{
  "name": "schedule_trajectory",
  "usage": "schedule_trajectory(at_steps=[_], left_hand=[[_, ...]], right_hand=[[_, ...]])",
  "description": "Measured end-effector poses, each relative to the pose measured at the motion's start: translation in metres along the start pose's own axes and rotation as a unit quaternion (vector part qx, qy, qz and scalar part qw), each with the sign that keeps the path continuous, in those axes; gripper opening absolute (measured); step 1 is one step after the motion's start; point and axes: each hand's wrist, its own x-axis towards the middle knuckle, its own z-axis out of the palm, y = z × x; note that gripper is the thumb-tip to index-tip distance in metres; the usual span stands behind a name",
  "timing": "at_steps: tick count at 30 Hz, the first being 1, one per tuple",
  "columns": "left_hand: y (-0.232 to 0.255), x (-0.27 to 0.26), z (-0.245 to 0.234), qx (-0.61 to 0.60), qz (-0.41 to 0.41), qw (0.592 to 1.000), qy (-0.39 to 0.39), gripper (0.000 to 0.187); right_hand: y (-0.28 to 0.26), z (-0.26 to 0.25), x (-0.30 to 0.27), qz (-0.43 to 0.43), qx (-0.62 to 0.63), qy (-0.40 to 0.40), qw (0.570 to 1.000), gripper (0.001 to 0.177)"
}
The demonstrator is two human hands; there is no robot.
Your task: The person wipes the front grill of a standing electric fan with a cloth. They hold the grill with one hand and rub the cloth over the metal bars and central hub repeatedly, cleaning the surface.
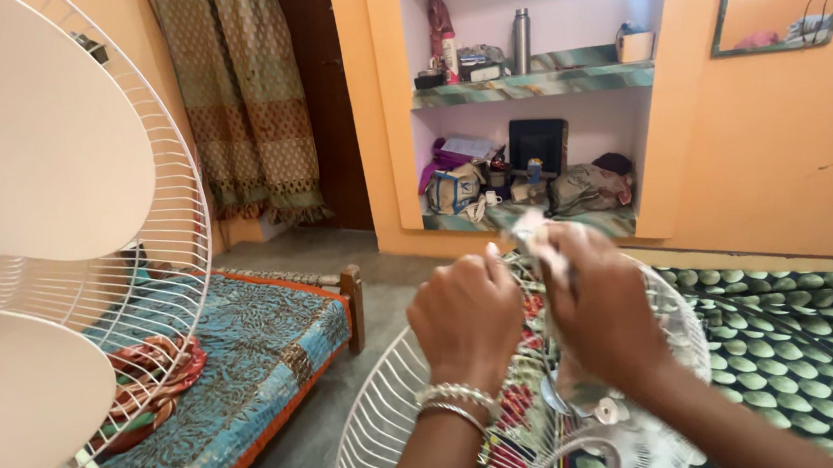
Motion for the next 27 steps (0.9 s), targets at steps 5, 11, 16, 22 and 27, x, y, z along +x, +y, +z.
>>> schedule_trajectory(at_steps=[5,11,16,22,27], left_hand=[[-0.015,0.011,-0.006,0.019,-0.038,0.999,0.02,0.049],[-0.006,0.005,-0.001,0.001,-0.007,1.0,0.019,0.048],[0.004,-0.005,0.003,-0.019,0.02,1.0,0.003,0.047],[0.001,0.002,0.002,0.017,0.002,1.0,0.011,0.047],[-0.021,0.012,0.001,0.026,-0.036,0.999,0.017,0.048]], right_hand=[[0.001,0.013,-0.073,-0.172,-0.042,-0.01,0.984,0.063],[0.023,0.024,-0.045,-0.101,-0.012,0.073,0.992,0.045],[0.02,0.012,0.042,0.201,0.032,-0.045,0.978,0.028],[0.015,0.017,0.034,0.13,0.024,-0.053,0.99,0.027],[0.005,0.025,-0.033,-0.045,0.061,0.003,0.997,0.044]])
